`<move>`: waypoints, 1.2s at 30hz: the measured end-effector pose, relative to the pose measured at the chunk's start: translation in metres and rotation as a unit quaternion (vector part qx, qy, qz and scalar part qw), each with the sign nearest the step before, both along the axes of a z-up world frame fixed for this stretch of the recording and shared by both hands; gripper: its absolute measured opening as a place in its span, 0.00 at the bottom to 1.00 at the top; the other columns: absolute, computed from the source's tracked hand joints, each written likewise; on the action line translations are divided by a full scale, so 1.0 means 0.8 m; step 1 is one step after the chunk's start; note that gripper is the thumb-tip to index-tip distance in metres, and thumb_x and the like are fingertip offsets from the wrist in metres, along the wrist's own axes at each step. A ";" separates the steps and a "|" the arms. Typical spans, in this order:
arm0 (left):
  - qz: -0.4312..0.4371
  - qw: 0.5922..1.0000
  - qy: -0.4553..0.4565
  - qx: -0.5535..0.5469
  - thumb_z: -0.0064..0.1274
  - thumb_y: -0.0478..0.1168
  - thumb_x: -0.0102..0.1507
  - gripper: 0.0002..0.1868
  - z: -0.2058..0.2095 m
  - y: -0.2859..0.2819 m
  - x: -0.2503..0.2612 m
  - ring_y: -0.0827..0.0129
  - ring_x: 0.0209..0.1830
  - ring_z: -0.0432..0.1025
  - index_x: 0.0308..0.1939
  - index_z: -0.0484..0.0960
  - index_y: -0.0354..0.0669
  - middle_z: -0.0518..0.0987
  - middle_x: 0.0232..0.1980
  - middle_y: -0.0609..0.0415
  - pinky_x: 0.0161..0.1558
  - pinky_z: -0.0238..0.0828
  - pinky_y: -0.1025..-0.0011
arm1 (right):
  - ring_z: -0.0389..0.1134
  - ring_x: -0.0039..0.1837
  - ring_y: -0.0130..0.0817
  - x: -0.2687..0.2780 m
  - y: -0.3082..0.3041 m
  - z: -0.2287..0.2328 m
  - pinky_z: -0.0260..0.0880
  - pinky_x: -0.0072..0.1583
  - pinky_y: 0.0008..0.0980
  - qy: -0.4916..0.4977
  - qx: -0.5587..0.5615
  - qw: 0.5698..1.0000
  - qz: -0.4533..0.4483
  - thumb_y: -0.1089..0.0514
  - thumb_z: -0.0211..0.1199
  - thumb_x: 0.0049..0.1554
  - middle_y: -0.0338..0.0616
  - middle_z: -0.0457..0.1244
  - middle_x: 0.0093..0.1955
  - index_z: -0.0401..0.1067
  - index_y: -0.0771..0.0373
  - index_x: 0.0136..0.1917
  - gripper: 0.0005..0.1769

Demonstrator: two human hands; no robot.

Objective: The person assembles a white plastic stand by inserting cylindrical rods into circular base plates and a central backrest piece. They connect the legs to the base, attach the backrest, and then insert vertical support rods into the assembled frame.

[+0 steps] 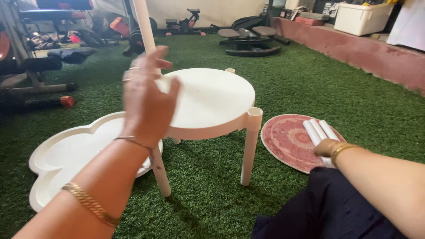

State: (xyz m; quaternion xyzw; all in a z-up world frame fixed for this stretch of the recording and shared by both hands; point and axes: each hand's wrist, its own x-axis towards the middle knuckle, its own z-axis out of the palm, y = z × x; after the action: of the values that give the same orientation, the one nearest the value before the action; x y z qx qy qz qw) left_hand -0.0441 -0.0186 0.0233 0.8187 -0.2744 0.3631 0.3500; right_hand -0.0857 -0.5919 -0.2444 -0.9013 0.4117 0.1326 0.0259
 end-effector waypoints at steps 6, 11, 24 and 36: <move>-0.105 0.994 0.024 0.027 0.56 0.40 0.61 0.30 -0.010 -0.038 -0.021 0.61 0.53 0.71 0.68 0.70 0.43 0.78 0.56 0.53 0.60 0.65 0.61 | 0.71 0.68 0.39 -0.010 0.017 -0.003 0.69 0.69 0.38 0.098 -0.046 0.994 0.032 0.47 0.72 0.52 0.47 0.70 0.66 0.78 0.56 0.65 0.29; -0.116 0.989 0.077 0.047 0.54 0.40 0.61 0.29 -0.014 -0.038 -0.034 0.62 0.53 0.72 0.67 0.70 0.46 0.79 0.55 0.54 0.60 0.65 0.61 | 0.71 0.63 0.40 -0.035 0.085 0.053 0.73 0.64 0.43 -0.092 0.222 0.964 -0.111 0.54 0.68 0.54 0.49 0.67 0.63 0.70 0.59 0.67 0.27; -0.154 0.963 0.222 -0.013 0.51 0.38 0.61 0.26 -0.005 -0.023 -0.085 0.70 0.51 0.76 0.65 0.74 0.51 0.81 0.55 0.58 0.50 0.74 0.68 | 0.70 0.59 0.42 -0.179 0.299 0.319 0.76 0.61 0.38 -0.488 0.792 0.362 0.053 0.59 0.57 0.64 0.57 0.63 0.60 0.53 0.79 0.74 0.31; -0.195 0.811 0.536 -0.130 0.51 0.45 0.65 0.21 -0.049 -0.026 -0.137 0.72 0.46 0.75 0.63 0.79 0.52 0.83 0.52 0.56 0.48 0.75 0.70 | 0.69 0.56 0.46 -0.226 0.379 0.386 0.72 0.63 0.49 -0.499 0.752 0.403 0.155 0.62 0.52 0.52 0.51 0.64 0.51 0.63 0.70 0.59 0.21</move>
State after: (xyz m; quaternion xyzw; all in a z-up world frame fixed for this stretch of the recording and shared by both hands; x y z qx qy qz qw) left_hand -0.1537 -0.0397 -0.0162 0.7593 -0.1471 -0.1774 0.6086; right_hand -0.2665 -0.2885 0.0647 -0.4734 -0.0867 -0.0824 0.8727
